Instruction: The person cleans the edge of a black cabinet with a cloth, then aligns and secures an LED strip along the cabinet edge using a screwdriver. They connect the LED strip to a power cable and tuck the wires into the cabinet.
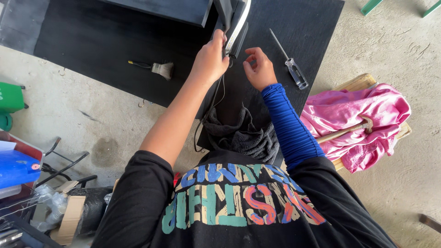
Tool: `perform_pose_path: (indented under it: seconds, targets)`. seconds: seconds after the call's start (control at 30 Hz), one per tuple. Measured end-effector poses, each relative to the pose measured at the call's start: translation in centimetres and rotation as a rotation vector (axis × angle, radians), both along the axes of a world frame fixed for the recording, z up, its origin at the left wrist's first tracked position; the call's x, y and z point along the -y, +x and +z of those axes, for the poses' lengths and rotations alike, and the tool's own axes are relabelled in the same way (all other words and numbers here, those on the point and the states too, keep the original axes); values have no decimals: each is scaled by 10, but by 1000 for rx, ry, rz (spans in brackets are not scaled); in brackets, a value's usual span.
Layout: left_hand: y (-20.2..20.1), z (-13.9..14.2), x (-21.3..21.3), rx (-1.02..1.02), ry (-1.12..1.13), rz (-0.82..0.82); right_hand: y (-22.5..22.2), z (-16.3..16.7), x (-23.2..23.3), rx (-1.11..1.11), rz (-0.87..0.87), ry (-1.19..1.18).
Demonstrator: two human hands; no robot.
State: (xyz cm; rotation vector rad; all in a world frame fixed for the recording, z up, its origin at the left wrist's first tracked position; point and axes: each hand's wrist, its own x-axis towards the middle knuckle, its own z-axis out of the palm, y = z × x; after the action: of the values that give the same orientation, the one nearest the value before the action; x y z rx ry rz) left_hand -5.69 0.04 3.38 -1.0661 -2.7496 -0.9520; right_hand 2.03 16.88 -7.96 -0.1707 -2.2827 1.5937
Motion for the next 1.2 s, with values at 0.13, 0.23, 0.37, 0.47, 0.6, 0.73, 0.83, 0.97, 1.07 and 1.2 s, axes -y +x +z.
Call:
perform_pose_path:
  seconds: [0.13,0.23,0.37,0.47,0.6,0.73,0.83,0.97,1.07,1.2]
  targets:
    - [-8,-9,2,56,-79,54,2,4,2,22,3,4]
    - [-17,-10,6,85,-47,23,0,4,8,29,33,-22]
    - [-26,-8,9,181,57,7,-7,0,21,-80,92,93]
    - [-27,-8,10,183,61,-14,-11,0,32,-47,109,100]
    - [-27,-5,10,139,34,-22,-10,5,51,325,135,-75]
    - [-22,-1,9,170,30,-13,-13,16,77,477,97,-58]
    - [-20,1,8,189,2,16,-14,22,87,584,87,-19]
    - [-20,0,8,186,-4,30,-13,21,90,567,8,110]
    - [-20,-2,8,185,10,29,-19,18,87,563,-28,208]
    - [-20,-5,7,169,33,20,-25,16,77,524,-66,342]
